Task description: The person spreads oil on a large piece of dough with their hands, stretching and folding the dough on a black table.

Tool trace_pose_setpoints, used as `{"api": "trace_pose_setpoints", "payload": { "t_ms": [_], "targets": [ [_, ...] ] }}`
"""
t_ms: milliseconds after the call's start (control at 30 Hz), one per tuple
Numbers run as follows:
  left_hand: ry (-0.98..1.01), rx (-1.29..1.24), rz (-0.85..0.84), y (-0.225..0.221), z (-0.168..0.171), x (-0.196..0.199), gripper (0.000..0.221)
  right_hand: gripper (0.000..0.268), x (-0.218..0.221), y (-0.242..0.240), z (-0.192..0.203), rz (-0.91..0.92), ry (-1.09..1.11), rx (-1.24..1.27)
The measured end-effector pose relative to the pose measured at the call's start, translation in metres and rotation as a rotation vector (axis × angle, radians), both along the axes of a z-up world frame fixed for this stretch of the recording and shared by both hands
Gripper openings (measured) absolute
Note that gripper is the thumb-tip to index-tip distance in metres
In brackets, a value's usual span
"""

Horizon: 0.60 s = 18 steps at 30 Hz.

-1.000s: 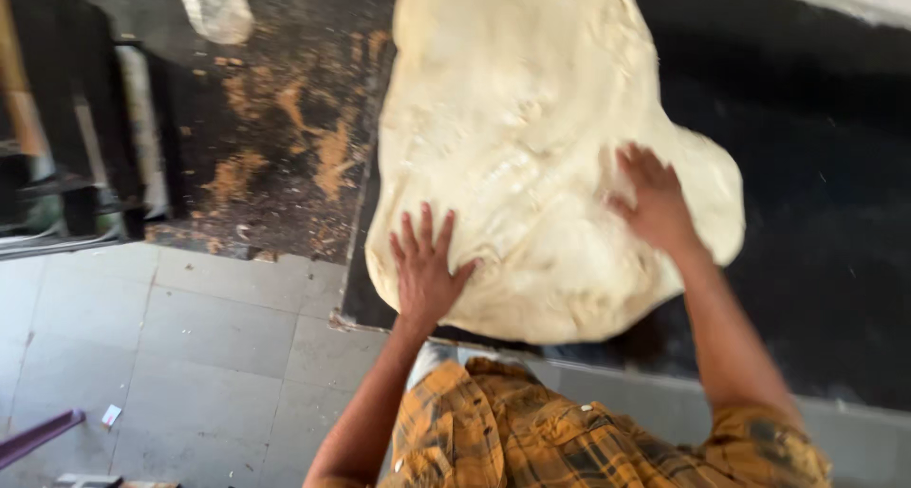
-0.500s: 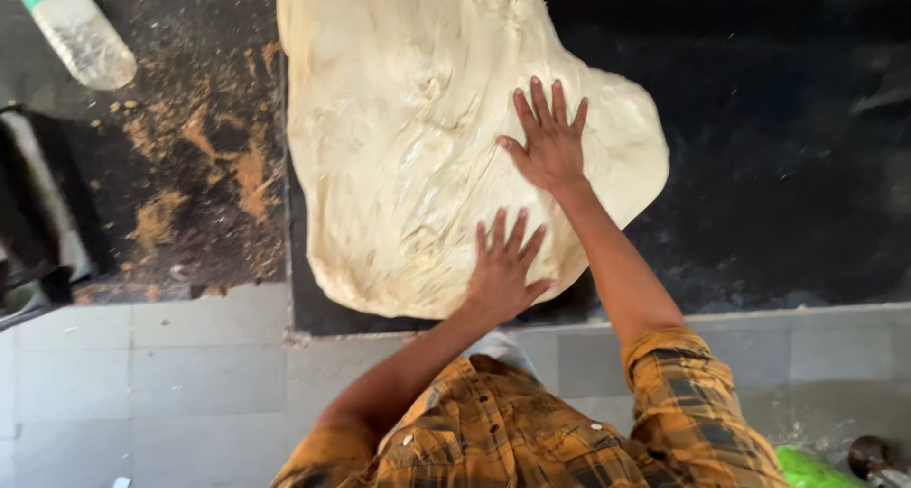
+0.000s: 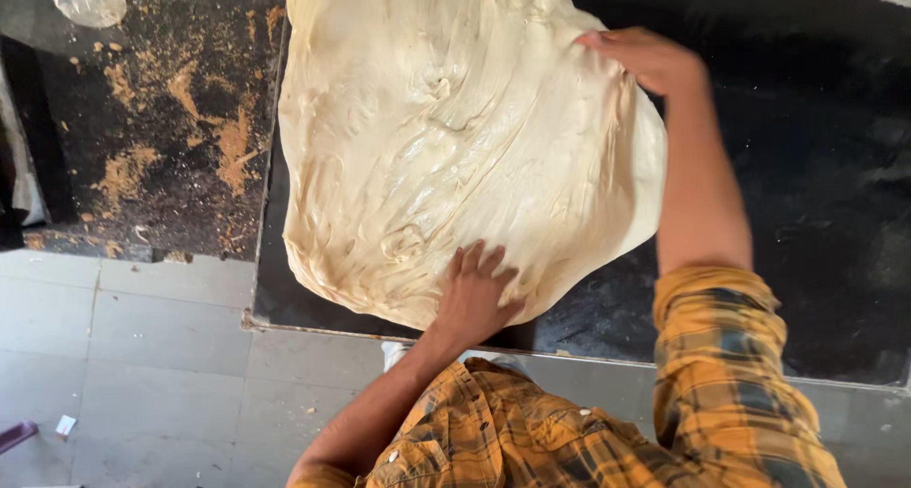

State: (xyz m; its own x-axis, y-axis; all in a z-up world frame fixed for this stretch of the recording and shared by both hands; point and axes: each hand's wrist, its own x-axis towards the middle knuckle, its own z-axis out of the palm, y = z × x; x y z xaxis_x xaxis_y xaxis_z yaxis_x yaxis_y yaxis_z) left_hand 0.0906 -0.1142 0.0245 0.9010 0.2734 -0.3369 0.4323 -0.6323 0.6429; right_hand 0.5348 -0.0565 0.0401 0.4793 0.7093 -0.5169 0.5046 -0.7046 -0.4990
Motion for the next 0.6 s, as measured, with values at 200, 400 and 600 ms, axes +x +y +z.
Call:
{"api": "trace_pose_setpoints", "payload": {
  "t_ms": [200, 400, 600],
  "targets": [
    [-0.289, 0.39, 0.228, 0.049, -0.007, 0.083, 0.086, 0.068, 0.03, 0.025, -0.024, -0.086, -0.343, 0.386],
    [-0.327, 0.454, 0.315, 0.065, -0.025, 0.11, 0.088, 0.081, 0.003, 0.076, -0.073, 0.018, -0.031, 0.416],
    [-0.308, 0.386, 0.339, 0.067, -0.019, 0.109, 0.087, 0.048, 0.128, 0.074, -0.066, -0.349, 0.398, 0.592]
  ]
}}
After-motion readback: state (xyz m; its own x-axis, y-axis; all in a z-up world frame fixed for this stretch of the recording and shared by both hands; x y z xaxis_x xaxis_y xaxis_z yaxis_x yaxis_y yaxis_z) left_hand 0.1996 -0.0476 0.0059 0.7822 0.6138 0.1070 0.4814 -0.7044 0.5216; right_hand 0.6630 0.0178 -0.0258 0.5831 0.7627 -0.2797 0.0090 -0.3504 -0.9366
